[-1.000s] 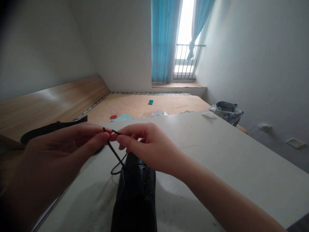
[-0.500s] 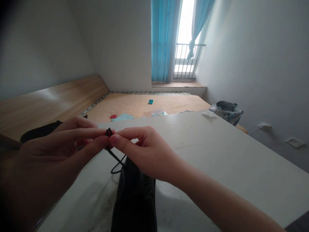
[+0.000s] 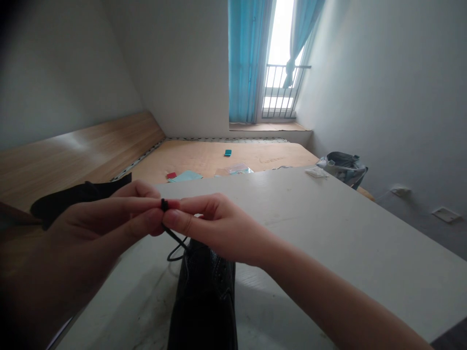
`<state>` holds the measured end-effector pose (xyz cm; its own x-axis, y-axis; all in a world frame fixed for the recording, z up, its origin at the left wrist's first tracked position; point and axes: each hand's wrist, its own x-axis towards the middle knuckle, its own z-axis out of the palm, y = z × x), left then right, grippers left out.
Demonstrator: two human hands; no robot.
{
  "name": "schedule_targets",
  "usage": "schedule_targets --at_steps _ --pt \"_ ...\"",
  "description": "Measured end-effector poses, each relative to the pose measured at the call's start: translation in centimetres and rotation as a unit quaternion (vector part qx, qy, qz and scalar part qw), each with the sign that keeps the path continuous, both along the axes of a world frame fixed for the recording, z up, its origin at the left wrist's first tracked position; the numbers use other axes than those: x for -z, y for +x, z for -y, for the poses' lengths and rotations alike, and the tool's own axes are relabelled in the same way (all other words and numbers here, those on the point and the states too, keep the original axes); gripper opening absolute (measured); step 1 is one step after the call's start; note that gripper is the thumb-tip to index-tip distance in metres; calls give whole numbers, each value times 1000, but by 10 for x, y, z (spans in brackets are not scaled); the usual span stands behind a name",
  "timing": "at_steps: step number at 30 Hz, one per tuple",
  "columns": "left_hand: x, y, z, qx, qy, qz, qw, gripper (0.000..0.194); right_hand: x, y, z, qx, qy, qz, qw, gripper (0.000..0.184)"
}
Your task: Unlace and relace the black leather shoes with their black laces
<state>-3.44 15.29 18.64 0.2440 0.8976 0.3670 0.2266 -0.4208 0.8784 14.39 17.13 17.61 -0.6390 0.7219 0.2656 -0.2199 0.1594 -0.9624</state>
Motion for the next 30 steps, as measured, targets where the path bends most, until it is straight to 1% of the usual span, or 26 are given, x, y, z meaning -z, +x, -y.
schedule_targets --at_steps 3,6,13,18,22,26,30 --pt "0 0 1 -9 11 0 1000 12 2 2 -1 -15 -18 11 1000 27" --pt "0 0 2 -19 7 -11 1000 13 4 3 -1 -12 -33 6 999 31" --pt "-3 -2 3 -22 14 -47 999 20 10 3 -3 -5 -65 -2 998 33" --pt "-3 -2 3 -23 18 -80 996 21 9 2 -4 -25 -77 -13 997 33" --pt "-1 1 4 -30 21 -65 997 16 7 4 -5 -49 -102 -18 993 30" --pt "-1 3 5 -24 18 -43 999 16 6 5 -6 -71 -106 -18 992 30" --pt "-2 3 3 -14 7 -42 999 17 5 5 -6 -78 -109 -8 991 27"
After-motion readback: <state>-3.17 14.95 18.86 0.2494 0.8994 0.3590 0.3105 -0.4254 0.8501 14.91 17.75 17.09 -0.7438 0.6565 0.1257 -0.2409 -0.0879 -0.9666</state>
